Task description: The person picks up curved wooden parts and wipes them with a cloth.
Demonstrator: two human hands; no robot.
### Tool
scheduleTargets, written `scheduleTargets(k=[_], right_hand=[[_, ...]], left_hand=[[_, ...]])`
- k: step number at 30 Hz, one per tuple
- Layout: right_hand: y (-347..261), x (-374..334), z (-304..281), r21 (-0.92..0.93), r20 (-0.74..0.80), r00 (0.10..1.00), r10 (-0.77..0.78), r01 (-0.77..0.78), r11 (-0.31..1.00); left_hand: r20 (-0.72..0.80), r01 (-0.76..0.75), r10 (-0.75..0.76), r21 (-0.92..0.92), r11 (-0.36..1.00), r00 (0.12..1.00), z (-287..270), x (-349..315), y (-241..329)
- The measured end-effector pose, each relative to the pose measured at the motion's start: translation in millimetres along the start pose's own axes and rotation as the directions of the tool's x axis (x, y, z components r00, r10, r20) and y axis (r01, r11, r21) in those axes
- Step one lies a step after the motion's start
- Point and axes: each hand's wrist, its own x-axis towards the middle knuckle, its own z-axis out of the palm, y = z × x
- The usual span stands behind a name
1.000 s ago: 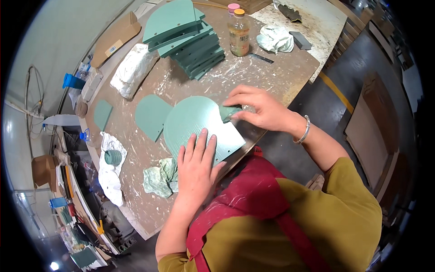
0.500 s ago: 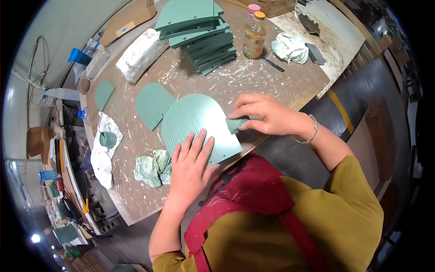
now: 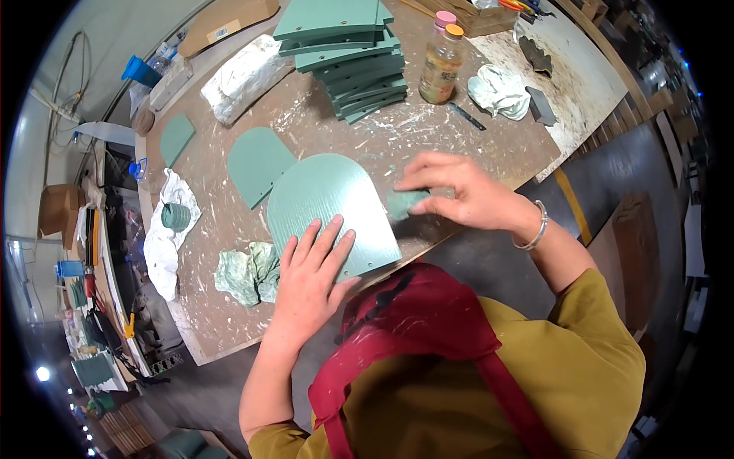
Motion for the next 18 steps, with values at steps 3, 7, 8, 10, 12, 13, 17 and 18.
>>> scheduleTargets(k=[3,7,8,10,12,13,17,18], right_hand=[[1,5,8,-0.034,-0.052,0.997,-0.054,0.053,0.998],[1,-3,-4,0.004,0.136,0.991,-0.021,0.021,1.0],[-2,-5,-11,0.04,0.155,0.988,0.002,-0.008,0.999],[-1,-6,-19,0.085,0.101,0.995,0.027,-0.035,0.996],[2,-3,-19,0.125,-0.036,0.997,0.063,-0.058,0.991],[2,-1,-18,0.184,-0.057,0.995,0.085,-0.073,0.98],[10,-5,-14,0.371,-0.116,0.987,0.114,-0.064,0.927],[13,-8,-16,0.383,-0.125,0.983,0.131,-0.074,0.921]], left_hand=[[0.004,0.002,-0.003,0.038,0.999,1.0,0,-1,2],[-0.014,0.011,-0.01,0.085,0.996,1.0,3,-4,7],[-0.02,0.035,-0.033,0.11,0.993,0.999,5,-5,11],[-0.058,0.065,-0.061,0.084,0.994,0.996,13,2,23],[-0.154,0.086,-0.072,0.089,0.992,0.985,25,18,36],[-0.204,0.099,-0.079,0.094,0.991,0.976,30,23,39],[-0.13,-0.011,0.044,0.239,0.971,0.991,38,14,38],[-0.207,-0.052,0.105,0.25,0.967,0.973,42,11,38]])
